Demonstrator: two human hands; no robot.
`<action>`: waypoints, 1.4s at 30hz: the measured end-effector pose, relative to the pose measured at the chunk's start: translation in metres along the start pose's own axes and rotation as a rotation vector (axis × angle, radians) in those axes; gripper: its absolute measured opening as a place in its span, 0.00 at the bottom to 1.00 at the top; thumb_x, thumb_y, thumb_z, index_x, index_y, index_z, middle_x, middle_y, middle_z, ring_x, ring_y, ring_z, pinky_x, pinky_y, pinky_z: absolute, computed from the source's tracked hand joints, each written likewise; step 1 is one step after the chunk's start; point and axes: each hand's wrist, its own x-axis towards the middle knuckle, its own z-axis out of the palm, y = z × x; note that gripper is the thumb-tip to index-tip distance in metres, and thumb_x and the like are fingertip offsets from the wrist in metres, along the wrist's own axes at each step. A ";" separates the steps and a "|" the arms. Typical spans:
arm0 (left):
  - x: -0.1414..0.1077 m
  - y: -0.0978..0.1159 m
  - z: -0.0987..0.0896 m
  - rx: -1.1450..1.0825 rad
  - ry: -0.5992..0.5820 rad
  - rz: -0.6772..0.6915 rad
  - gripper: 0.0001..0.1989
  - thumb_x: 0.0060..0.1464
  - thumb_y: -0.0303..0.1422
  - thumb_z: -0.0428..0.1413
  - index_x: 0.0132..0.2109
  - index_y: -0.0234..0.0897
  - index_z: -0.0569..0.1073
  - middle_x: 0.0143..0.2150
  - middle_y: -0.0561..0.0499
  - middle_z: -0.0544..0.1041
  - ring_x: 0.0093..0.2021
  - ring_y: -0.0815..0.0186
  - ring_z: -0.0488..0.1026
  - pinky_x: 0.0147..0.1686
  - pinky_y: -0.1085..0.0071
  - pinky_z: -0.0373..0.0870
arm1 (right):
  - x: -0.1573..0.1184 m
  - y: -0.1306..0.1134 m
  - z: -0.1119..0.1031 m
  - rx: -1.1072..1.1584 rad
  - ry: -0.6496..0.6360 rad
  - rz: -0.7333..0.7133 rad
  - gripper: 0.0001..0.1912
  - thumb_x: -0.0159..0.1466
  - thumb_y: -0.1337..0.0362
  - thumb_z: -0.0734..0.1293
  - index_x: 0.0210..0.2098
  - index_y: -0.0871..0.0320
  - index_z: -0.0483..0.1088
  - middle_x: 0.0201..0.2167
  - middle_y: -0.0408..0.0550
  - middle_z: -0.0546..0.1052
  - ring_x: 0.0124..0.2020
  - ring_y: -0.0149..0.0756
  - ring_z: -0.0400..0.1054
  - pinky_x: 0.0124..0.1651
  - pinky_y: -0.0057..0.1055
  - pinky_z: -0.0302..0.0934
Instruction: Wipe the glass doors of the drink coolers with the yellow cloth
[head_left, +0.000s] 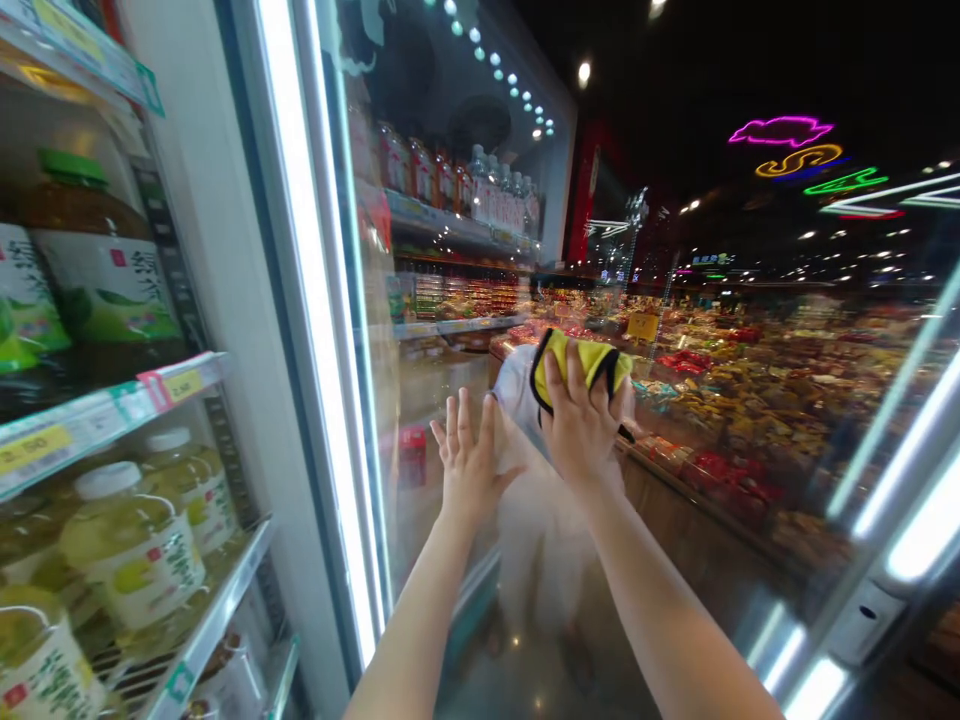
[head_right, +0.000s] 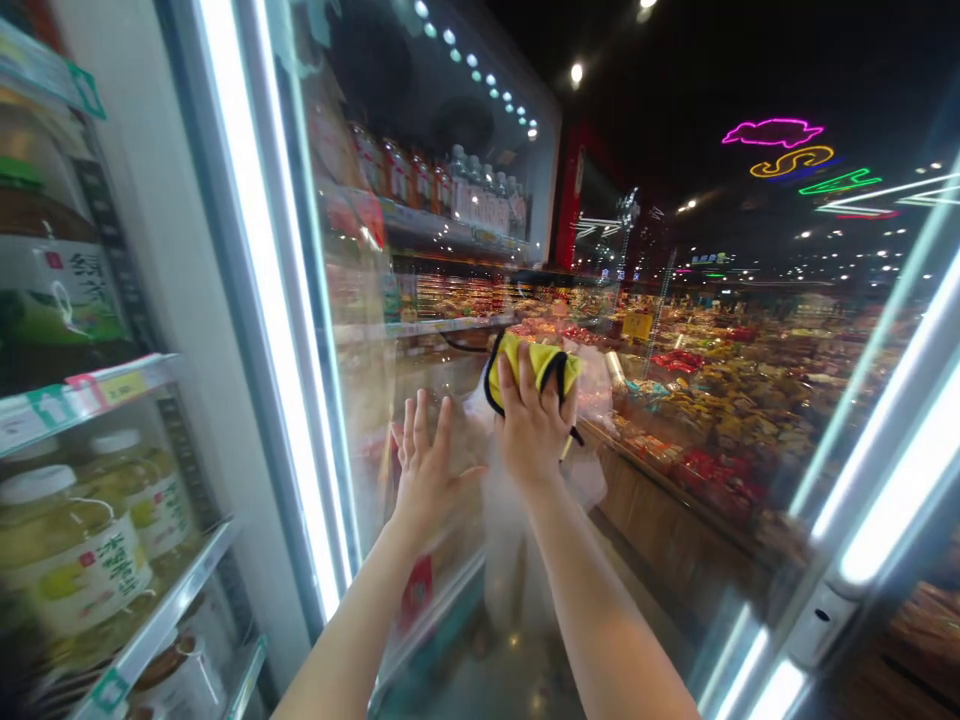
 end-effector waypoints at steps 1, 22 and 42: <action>0.000 -0.002 0.000 -0.003 0.002 -0.003 0.56 0.54 0.47 0.66 0.77 0.43 0.40 0.79 0.34 0.38 0.78 0.42 0.33 0.71 0.34 0.37 | 0.003 -0.011 0.004 0.014 -0.009 -0.055 0.36 0.69 0.60 0.64 0.74 0.47 0.51 0.75 0.47 0.55 0.69 0.59 0.56 0.72 0.62 0.36; -0.029 -0.061 -0.008 0.026 0.010 -0.086 0.61 0.51 0.41 0.69 0.76 0.46 0.35 0.79 0.34 0.37 0.78 0.42 0.36 0.71 0.36 0.42 | -0.032 -0.044 0.023 0.142 -0.060 -0.392 0.35 0.70 0.67 0.61 0.74 0.43 0.51 0.72 0.40 0.61 0.66 0.49 0.62 0.75 0.55 0.28; -0.060 -0.079 0.002 0.007 -0.027 -0.182 0.59 0.52 0.37 0.68 0.76 0.42 0.35 0.79 0.33 0.37 0.78 0.44 0.33 0.72 0.37 0.45 | 0.056 -0.136 0.043 0.283 -0.050 -0.321 0.32 0.71 0.68 0.57 0.74 0.50 0.53 0.74 0.46 0.56 0.75 0.50 0.47 0.75 0.63 0.28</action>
